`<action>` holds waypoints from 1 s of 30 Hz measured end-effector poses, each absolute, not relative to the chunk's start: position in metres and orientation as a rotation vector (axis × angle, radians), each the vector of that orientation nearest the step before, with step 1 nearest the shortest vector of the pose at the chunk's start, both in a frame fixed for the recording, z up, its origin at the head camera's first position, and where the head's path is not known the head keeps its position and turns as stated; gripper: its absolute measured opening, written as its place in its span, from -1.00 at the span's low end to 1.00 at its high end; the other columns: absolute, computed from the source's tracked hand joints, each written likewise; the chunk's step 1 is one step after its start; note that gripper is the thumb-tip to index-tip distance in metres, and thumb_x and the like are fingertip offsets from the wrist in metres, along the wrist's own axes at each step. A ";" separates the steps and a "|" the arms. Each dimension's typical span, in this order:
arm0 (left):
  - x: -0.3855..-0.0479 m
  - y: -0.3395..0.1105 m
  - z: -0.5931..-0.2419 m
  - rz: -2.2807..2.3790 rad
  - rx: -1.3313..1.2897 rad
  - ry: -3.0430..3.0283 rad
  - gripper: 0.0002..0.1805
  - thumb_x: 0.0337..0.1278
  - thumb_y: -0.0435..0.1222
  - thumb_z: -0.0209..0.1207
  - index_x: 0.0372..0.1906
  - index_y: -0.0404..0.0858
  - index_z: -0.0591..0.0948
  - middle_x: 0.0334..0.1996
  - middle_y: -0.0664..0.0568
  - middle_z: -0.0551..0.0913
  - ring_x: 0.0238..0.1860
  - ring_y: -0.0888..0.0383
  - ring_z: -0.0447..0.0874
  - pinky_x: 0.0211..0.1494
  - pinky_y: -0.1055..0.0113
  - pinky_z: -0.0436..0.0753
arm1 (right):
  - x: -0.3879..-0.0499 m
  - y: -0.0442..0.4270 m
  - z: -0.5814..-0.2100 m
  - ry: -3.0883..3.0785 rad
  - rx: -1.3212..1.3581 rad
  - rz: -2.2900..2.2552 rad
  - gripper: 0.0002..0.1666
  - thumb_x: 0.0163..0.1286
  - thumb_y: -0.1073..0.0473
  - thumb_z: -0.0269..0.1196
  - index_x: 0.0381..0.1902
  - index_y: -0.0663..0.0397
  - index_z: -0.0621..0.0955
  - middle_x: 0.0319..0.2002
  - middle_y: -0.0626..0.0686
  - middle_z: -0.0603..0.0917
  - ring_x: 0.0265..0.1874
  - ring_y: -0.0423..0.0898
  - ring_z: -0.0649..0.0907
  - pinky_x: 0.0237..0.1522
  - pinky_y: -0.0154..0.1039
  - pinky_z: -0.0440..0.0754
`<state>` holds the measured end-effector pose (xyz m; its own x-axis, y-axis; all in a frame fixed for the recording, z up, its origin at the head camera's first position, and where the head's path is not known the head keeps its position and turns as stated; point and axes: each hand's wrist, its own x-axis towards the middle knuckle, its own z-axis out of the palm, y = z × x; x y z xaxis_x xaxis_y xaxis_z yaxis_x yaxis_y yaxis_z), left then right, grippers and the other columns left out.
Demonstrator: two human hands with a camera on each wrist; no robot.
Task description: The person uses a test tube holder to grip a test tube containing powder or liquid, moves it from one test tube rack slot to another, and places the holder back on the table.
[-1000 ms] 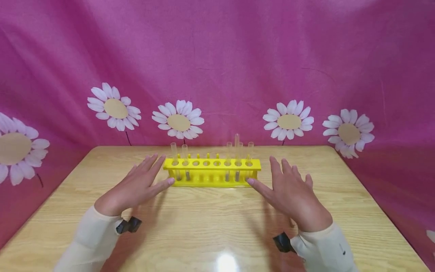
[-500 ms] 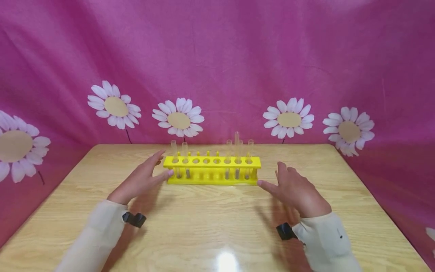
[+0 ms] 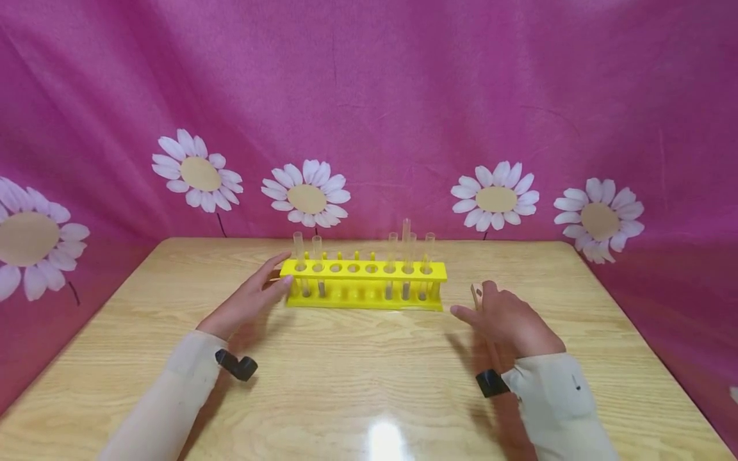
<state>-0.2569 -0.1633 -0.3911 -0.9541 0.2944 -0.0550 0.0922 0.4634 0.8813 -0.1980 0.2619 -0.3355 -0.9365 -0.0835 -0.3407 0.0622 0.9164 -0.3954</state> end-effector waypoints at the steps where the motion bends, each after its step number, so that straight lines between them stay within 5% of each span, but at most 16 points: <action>1: -0.258 -0.164 -0.393 1.513 0.338 2.503 -0.25 0.31 0.16 0.04 0.50 0.21 0.02 0.45 -0.04 0.14 0.41 -0.13 0.16 0.34 -0.17 0.30 | -0.199 0.263 -0.337 2.720 -0.023 -0.569 0.23 0.25 -0.46 0.11 0.36 0.50 0.02 0.19 0.58 0.30 0.01 0.38 0.47 -0.01 0.26 0.51; 11: -0.265 -0.161 -0.416 1.666 0.311 2.455 -0.30 0.37 0.15 -0.04 0.51 0.12 0.08 0.43 -0.12 0.20 0.39 -0.09 0.22 0.41 -0.10 0.23 | -0.203 0.270 -0.350 2.708 -0.016 -0.501 0.13 0.25 -0.40 0.17 0.27 0.51 0.16 0.05 0.52 0.44 -0.09 0.32 0.52 -0.04 0.24 0.53; 22: -0.270 -0.163 -0.425 1.887 0.377 2.331 -0.40 0.45 0.02 -0.07 0.50 0.04 0.16 0.40 -0.13 0.23 0.35 -0.07 0.28 0.37 -0.01 0.33 | -0.210 0.276 -0.356 2.696 0.087 -0.469 -0.12 0.20 -0.31 0.28 -0.01 0.41 0.33 -0.39 0.17 0.44 -0.36 0.06 0.49 -0.34 -0.12 0.53; 30: -0.272 -0.162 -0.432 1.931 0.353 2.341 -0.35 0.40 0.11 -0.07 0.50 0.06 0.17 0.45 0.07 0.18 0.34 0.02 0.31 0.37 0.02 0.34 | -0.210 0.276 -0.360 2.764 0.096 -0.394 -0.42 0.25 -0.20 0.29 -0.31 0.26 0.47 -0.52 0.11 0.46 -0.50 0.00 0.47 -0.51 -0.20 0.41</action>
<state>-0.2723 -0.1620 -0.4324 -0.9695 0.2316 0.0796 0.1222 0.1761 0.9768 -0.2096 0.2755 -0.3604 -0.9379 0.0180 -0.3465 0.1140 0.9592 -0.2587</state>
